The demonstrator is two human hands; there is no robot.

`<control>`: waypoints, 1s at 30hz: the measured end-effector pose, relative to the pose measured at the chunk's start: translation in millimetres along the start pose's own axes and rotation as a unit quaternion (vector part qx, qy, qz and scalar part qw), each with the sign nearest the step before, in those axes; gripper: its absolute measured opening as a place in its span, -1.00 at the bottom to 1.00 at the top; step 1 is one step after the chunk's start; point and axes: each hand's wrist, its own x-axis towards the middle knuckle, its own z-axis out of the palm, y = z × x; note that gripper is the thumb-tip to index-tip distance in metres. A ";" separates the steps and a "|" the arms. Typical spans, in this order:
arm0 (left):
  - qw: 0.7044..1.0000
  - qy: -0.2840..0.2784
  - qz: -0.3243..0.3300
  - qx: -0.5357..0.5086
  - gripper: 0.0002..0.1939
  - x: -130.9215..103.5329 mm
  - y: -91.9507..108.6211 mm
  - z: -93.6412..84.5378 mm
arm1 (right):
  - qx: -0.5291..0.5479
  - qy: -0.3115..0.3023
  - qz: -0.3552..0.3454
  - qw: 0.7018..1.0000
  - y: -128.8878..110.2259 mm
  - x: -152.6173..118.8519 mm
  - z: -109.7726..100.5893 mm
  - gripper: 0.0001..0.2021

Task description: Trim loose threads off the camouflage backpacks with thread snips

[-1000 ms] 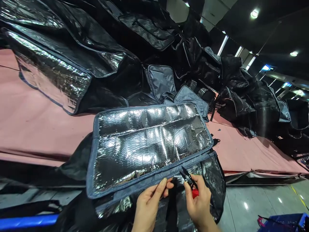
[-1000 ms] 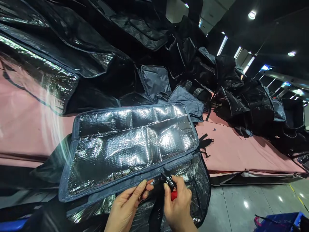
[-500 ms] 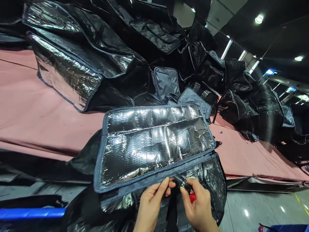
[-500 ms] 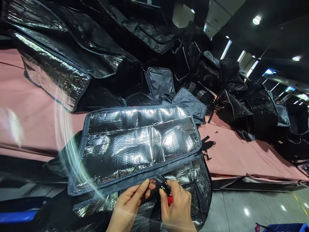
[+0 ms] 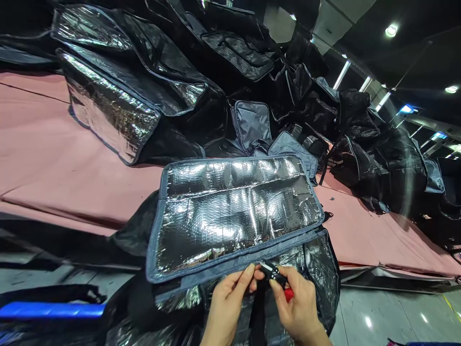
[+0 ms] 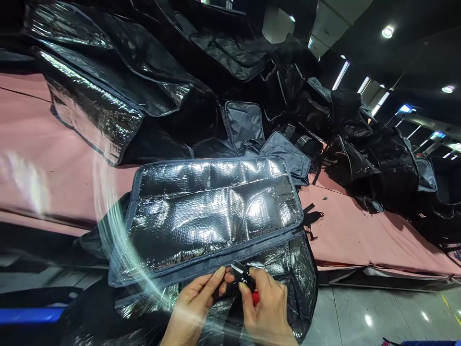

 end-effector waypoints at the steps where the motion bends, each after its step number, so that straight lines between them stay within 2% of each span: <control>1: 1.000 0.000 0.002 0.001 -0.50 -0.3 0.5 0.1 | 0.004 -0.004 -0.006 1.000 0.1 0.8 0.0 -0.82; 10: 1.000 0.001 -0.002 -0.022 -0.50 -1.5 3.2 1.7 | 0.036 -0.031 -0.013 0.999 1.6 4.8 4.7 -0.81; 15: 1.000 -0.005 0.004 -0.011 -0.52 0.2 0.7 -0.1 | 0.100 -0.011 0.014 0.995 -1.2 7.8 -4.1 -0.88; 18: 1.000 -0.011 -0.006 -0.021 -0.53 0.0 4.6 2.0 | 0.070 0.017 0.011 0.997 1.6 17.6 -8.3 -0.84; 21: 0.998 -0.011 -0.030 -0.062 -0.53 -0.8 12.9 2.6 | 0.032 0.016 -0.023 0.999 11.2 31.1 -5.6 -0.75; 25: 0.988 0.038 -0.063 -0.137 -0.49 -1.1 19.6 -11.9 | 0.014 0.023 -0.049 0.998 25.9 47.3 2.2 -0.71; 27: 0.984 0.082 -0.051 -0.147 -0.47 -2.5 18.5 -24.8 | 0.001 0.031 -0.034 0.999 29.9 55.1 3.6 -0.71; 29: 0.988 0.126 0.013 -0.092 -0.50 -5.3 16.9 -36.2 | -0.022 0.017 -0.007 1.000 31.4 64.3 2.6 -0.76; 30: 0.987 0.138 0.071 -0.031 -0.54 -6.6 17.1 -40.0 | -0.032 0.002 0.005 0.999 31.8 69.5 1.5 -0.79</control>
